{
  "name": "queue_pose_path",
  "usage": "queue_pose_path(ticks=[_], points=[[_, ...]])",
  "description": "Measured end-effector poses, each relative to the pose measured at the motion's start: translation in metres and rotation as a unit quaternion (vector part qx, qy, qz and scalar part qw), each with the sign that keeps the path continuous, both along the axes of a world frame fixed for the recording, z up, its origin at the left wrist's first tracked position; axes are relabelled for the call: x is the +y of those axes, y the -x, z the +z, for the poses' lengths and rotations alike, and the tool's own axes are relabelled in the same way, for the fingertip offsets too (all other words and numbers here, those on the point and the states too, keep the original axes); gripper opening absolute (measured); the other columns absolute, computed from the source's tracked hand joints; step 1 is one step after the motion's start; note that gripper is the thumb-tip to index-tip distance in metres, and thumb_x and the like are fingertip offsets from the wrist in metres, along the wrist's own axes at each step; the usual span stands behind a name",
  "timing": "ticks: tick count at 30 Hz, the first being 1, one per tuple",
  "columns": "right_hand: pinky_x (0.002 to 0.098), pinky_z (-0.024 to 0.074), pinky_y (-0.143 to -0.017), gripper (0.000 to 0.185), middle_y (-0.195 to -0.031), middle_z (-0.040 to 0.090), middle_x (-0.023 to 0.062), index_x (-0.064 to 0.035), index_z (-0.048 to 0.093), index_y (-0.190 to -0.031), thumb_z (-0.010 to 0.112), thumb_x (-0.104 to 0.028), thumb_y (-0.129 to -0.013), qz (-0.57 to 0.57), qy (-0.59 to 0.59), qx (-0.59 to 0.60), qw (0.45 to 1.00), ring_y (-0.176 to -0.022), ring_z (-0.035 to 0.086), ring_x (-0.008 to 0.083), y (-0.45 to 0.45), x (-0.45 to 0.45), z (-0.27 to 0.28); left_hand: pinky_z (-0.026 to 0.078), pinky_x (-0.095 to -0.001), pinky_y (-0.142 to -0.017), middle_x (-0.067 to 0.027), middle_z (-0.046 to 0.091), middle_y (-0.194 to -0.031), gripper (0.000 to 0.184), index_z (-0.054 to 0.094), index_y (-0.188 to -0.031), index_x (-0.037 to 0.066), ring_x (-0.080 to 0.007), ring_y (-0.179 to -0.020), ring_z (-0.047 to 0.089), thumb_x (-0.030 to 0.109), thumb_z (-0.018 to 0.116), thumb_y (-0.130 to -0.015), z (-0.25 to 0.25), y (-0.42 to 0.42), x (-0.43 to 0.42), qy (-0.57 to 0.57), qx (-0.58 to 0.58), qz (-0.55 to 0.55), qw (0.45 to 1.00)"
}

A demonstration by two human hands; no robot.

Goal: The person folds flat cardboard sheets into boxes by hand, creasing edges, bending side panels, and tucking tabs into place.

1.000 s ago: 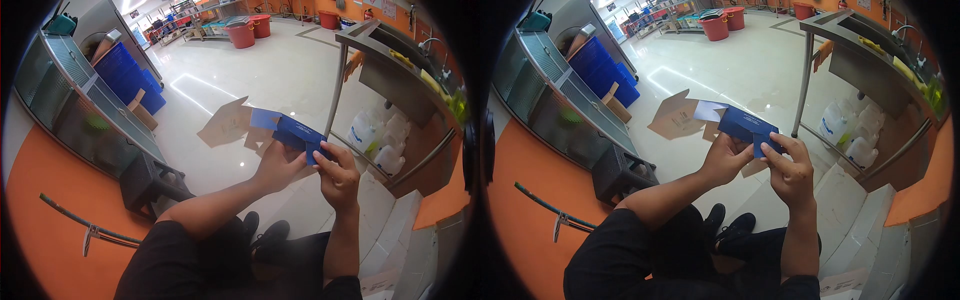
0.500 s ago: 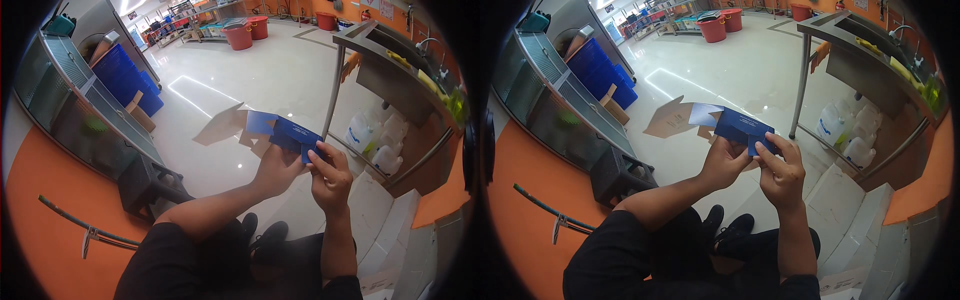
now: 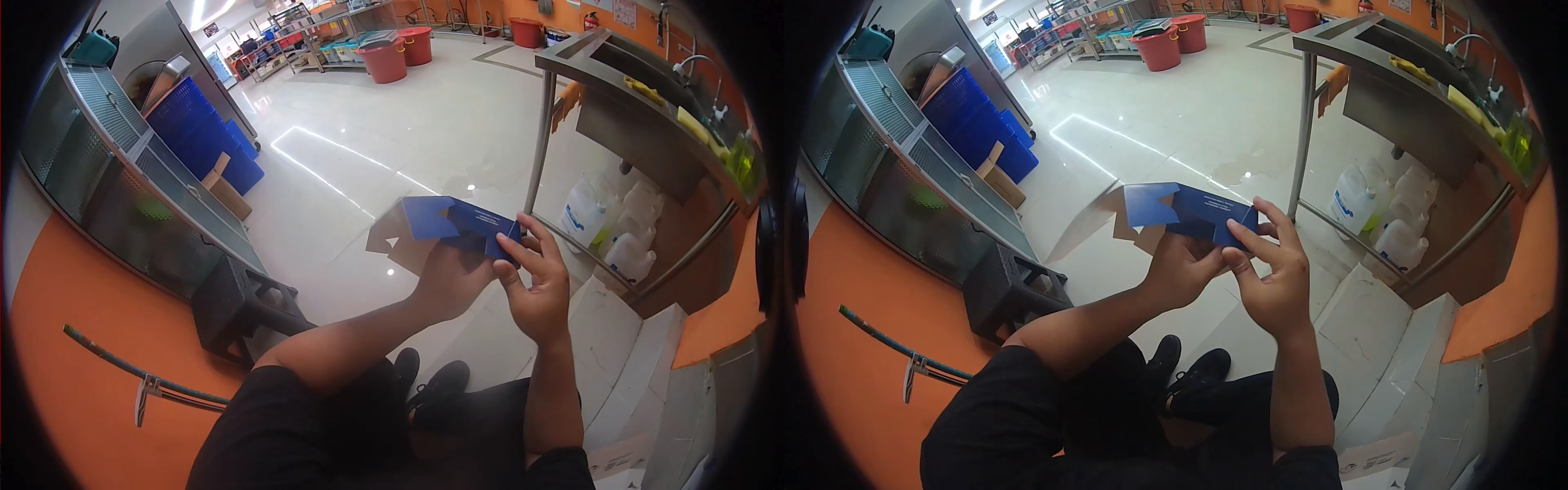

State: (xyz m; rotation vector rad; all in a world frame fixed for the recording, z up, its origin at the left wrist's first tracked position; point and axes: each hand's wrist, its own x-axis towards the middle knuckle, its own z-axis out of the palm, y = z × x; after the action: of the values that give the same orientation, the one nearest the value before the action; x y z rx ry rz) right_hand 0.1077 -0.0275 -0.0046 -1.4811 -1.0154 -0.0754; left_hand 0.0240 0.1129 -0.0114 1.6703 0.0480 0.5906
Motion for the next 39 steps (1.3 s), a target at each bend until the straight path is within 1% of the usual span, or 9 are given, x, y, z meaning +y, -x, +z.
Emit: queue_pose_path(ticks=[5, 14, 21, 26, 27, 30, 34, 37, 39], points=[[0.0361, 0.0523, -0.095, 0.047, -0.141, 0.051, 0.021, -0.0071, 0.064, -0.134, 0.072, -0.03, -0.094, 0.169, 0.04, 0.131, 0.976, -0.116, 0.061, 0.0265, -0.031, -0.022, -0.008, 0.055, -0.0352, -0.097, -0.013, 0.064, -0.121, 0.036, 0.05, -0.128, -0.003, -0.019, -0.112, 0.066, 0.01, 0.064, -0.098, 0.011, 0.004, 0.007, 0.054, 0.069, -0.047, 0.995], [0.0346, 0.0514, -0.098, 0.041, -0.123, 0.064, 0.014, 0.0023, 0.066, -0.124, 0.077, -0.019, -0.091, 0.073, -0.076, 0.146, 0.984, -0.116, 0.062, 0.0214, -0.036, -0.016, -0.021, 0.045, -0.0412, -0.108, -0.015, 0.056, -0.134, 0.06, 0.036, -0.144, -0.001, -0.0237, -0.126, 0.056, 0.013, 0.068, -0.096, 0.009, 0.005, 0.003, 0.082, 0.039, -0.196, 0.976], [0.0244, 0.0483, -0.087, 0.042, -0.104, 0.07, 0.0078, 0.0036, 0.068, -0.117, 0.062, -0.035, -0.101, -0.078, -0.108, 0.317, 0.939, -0.091, 0.064, 0.0119, -0.07, -0.029, -0.035, 0.038, -0.0456, -0.113, -0.014, 0.044, -0.149, 0.093, 0.04, -0.151, 0.01, -0.0358, -0.137, 0.044, 0.033, 0.088, -0.075, 0.022, 0.025, 0.003, -0.499, 0.106, -0.31, 0.802], [0.0271, 0.0499, -0.089, 0.049, -0.104, 0.071, 0.0094, 0.0049, 0.066, -0.118, 0.058, -0.041, -0.103, -0.037, -0.05, 0.414, 0.908, -0.093, 0.066, 0.0142, -0.086, -0.047, -0.039, 0.053, -0.0399, -0.082, -0.0122, 0.07, -0.097, 0.015, 0.072, -0.107, 0.007, -0.0315, -0.091, 0.067, 0.014, 0.068, -0.094, 0.018, 0.019, 0.003, -0.355, 0.191, -0.264, 0.876], [0.0275, 0.0499, -0.09, 0.052, -0.105, 0.071, 0.0094, 0.005, 0.066, -0.119, 0.057, -0.044, -0.103, -0.053, -0.025, 0.412, 0.909, -0.093, 0.066, 0.0148, -0.084, -0.046, -0.036, 0.053, -0.0402, -0.081, -0.0126, 0.07, -0.096, 0.015, 0.071, -0.107, 0.006, -0.0321, -0.09, 0.067, 0.014, 0.068, -0.094, 0.021, 0.019, 0.002, -0.35, 0.19, -0.244, 0.884], [0.0295, 0.0494, -0.092, 0.059, -0.106, 0.071, 0.0087, 0.0028, 0.066, -0.123, 0.054, -0.052, -0.102, -0.181, 0.051, 0.037, 0.981, -0.096, 0.066, 0.0166, -0.078, -0.034, -0.045, 0.053, -0.0392, -0.076, -0.0146, 0.069, -0.093, 0.019, 0.07, -0.103, 0.003, -0.0336, -0.085, 0.066, 0.02, 0.07, -0.094, 0.017, 0.016, 0.004, -0.333, 0.162, -0.181, 0.911], [0.0311, 0.0488, -0.093, 0.059, -0.107, 0.07, 0.0075, -0.0008, 0.066, -0.125, 0.063, -0.052, -0.097, 0.185, 0.023, 0.157, 0.97, -0.098, 0.063, 0.0158, -0.052, -0.041, -0.013, 0.052, -0.0339, -0.073, -0.0119, 0.069, -0.084, 0.031, 0.069, -0.104, 0.0, -0.0212, -0.078, 0.067, 0.03, 0.073, -0.094, 0.026, 0.014, 0.005, -0.257, 0.282, -0.117, 0.917], [0.0301, 0.0493, -0.089, 0.05, -0.103, 0.07, 0.0058, -0.0001, 0.068, -0.117, 0.074, -0.043, -0.092, 0.043, 0.066, 0.088, 0.993, -0.094, 0.063, 0.0137, -0.035, -0.036, 0.001, 0.053, -0.0324, -0.075, -0.0084, 0.07, -0.086, 0.034, 0.068, -0.107, 0.0, -0.0156, -0.083, 0.067, 0.031, 0.072, -0.095, 0.026, 0.015, 0.004, -0.126, 0.314, -0.09, 0.937], [0.0295, 0.0496, -0.086, 0.041, -0.101, 0.069, 0.0053, -0.0004, 0.067, -0.11, 0.079, -0.033, -0.089, 0.072, 0.023, 0.195, 0.978, -0.093, 0.062, 0.0132, -0.039, -0.033, -0.005, 0.054, -0.0297, -0.077, -0.0082, 0.071, -0.094, 0.034, 0.066, -0.113, -0.001, -0.0139, -0.087, 0.067, 0.03, 0.068, -0.098, 0.006, 0.01, 0.012, -0.013, 0.305, -0.111, 0.946]])
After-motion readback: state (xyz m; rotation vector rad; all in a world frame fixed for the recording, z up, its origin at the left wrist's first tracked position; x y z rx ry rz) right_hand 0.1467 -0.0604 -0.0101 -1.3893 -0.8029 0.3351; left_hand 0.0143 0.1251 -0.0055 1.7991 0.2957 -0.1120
